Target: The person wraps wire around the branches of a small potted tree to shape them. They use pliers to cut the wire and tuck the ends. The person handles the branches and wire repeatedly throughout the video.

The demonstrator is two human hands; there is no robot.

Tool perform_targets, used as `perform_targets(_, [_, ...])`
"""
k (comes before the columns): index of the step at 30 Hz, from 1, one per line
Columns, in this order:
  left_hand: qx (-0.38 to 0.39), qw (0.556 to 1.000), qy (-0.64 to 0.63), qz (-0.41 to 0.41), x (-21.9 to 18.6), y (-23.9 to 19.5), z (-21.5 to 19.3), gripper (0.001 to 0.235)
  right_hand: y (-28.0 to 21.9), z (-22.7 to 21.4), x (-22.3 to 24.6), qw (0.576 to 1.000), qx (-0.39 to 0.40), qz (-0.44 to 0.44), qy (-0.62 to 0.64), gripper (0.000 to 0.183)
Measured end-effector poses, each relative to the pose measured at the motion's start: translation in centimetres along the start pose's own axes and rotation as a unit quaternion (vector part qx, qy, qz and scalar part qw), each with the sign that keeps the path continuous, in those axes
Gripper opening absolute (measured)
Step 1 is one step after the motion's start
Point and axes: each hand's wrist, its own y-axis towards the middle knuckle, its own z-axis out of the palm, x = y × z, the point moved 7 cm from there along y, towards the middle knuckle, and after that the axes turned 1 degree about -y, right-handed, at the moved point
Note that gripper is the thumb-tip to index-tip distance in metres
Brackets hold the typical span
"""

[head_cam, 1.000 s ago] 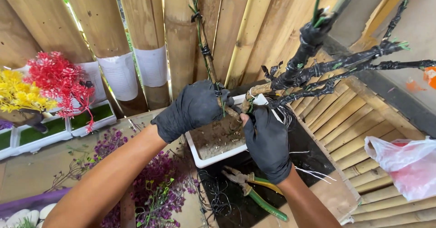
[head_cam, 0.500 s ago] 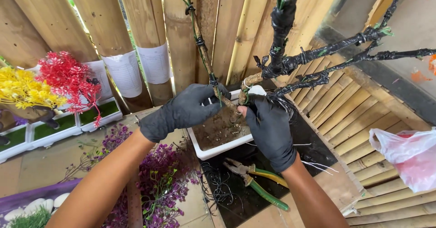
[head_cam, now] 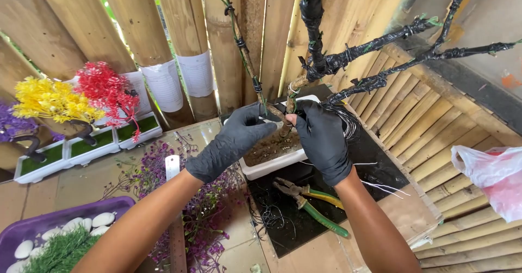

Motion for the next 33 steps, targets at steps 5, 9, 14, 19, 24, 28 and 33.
perform_targets(5, [-0.007,0.999,-0.03,-0.012,0.4,-0.9,0.1,0.035,-0.8,1.1,-1.4,1.0,-0.02,-0.02,-0.011,0.033])
perform_targets(9, [0.0,0.999,-0.038,0.007,0.7,-1.0,0.1,0.03,-0.7,1.3,-1.7,0.999,-0.011,-0.009,-0.042,0.038])
perform_targets(14, [0.005,0.999,-0.041,0.011,-0.4,-1.5,0.1,0.033,-0.2,0.9,-0.4,0.996,0.002,-0.01,-0.087,0.04])
perform_targets(19, [0.01,0.998,-0.053,0.019,0.4,-1.0,0.1,0.035,-0.5,2.0,-1.6,0.988,0.027,-0.004,-0.153,0.04])
perform_targets(24, [-0.023,0.997,-0.071,-0.002,1.8,-0.8,0.8,0.063,-0.4,1.5,-0.2,0.984,0.051,-0.017,-0.169,0.04])
perform_targets(28, [-0.028,0.999,-0.043,-0.008,1.2,-1.0,0.7,0.046,-0.9,0.1,1.0,0.989,0.058,-0.015,-0.135,0.037])
perform_targets(33, [-0.067,0.995,0.033,0.07,-2.5,-2.1,1.2,0.035,-2.9,-5.3,2.7,0.997,0.075,0.02,-0.009,0.025])
